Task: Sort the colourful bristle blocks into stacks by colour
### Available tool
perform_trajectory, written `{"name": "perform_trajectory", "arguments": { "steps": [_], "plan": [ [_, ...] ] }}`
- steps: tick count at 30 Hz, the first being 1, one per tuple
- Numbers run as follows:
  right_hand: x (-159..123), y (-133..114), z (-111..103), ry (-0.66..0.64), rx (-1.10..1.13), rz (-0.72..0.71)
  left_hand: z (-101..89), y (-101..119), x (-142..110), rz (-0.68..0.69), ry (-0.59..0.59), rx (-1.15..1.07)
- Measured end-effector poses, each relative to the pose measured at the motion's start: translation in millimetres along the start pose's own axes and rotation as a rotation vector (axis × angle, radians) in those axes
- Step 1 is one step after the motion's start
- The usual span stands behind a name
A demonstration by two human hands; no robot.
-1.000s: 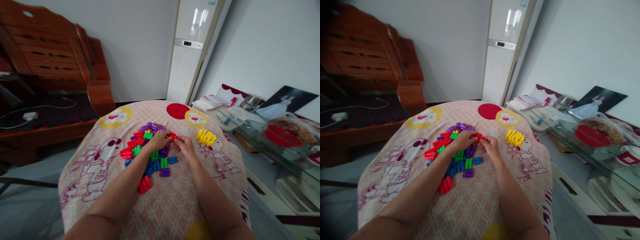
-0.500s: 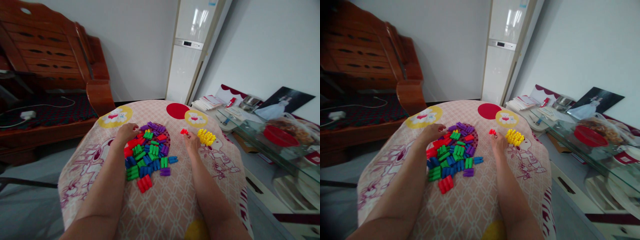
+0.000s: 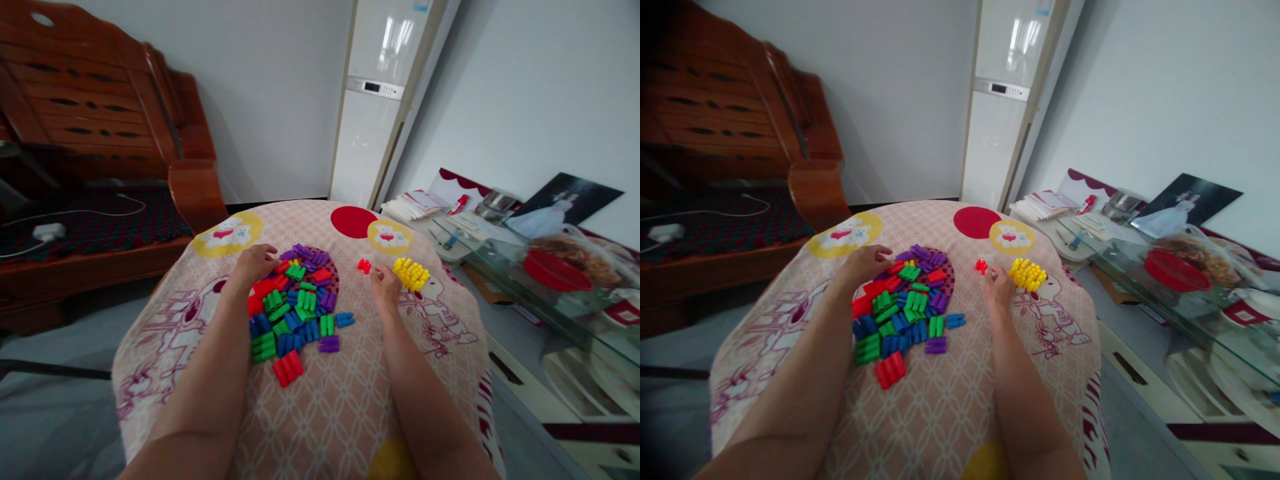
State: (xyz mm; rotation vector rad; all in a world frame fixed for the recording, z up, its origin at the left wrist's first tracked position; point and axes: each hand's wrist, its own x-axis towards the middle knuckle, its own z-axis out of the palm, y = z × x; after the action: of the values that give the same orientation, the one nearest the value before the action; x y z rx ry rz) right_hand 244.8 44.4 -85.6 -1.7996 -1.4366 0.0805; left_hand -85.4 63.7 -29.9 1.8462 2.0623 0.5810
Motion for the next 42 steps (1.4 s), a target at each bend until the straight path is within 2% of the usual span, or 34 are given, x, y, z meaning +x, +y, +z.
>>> {"name": "perform_trajectory", "arguments": {
  "steps": [5,10,14,20,25,29,34,38,42],
  "plan": [
    [-4.9,-3.0,-0.8,0.039,0.133,-0.073,-0.7,4.3,-2.7,-0.029,0.003,-0.159],
    [-11.7,-14.5,1.1,-0.017,0.273,-0.151,-8.1,23.0,-10.6,0.029,-0.069,-0.522],
    [-19.3,-30.1,-0.8,-0.161,0.437,-0.185,-3.8,52.4,-20.4,0.163,-0.178,-0.628],
    [-31.3,-51.4,-3.5,-0.512,0.742,-0.14,19.4,90.7,-37.7,0.307,-0.417,-0.626],
    [-30.2,-50.6,-4.9,-0.593,0.838,-0.045,27.1,94.7,-38.9,0.306,-0.417,-0.598],
    [-28.3,-45.4,-5.0,-0.596,0.876,0.018,32.3,91.8,-34.3,0.313,-0.407,-0.603],
    [-26.5,-39.9,-1.3,-0.551,0.878,0.068,43.8,89.7,-27.6,0.391,-0.255,-0.471],
    [-20.4,-28.0,3.8,-0.323,0.662,0.091,31.4,80.2,-24.2,0.408,-0.192,-0.394],
    [-12.6,-15.6,5.0,-0.103,0.33,0.027,4.5,54.2,-19.4,0.284,-0.041,-0.23]
  ]
}}
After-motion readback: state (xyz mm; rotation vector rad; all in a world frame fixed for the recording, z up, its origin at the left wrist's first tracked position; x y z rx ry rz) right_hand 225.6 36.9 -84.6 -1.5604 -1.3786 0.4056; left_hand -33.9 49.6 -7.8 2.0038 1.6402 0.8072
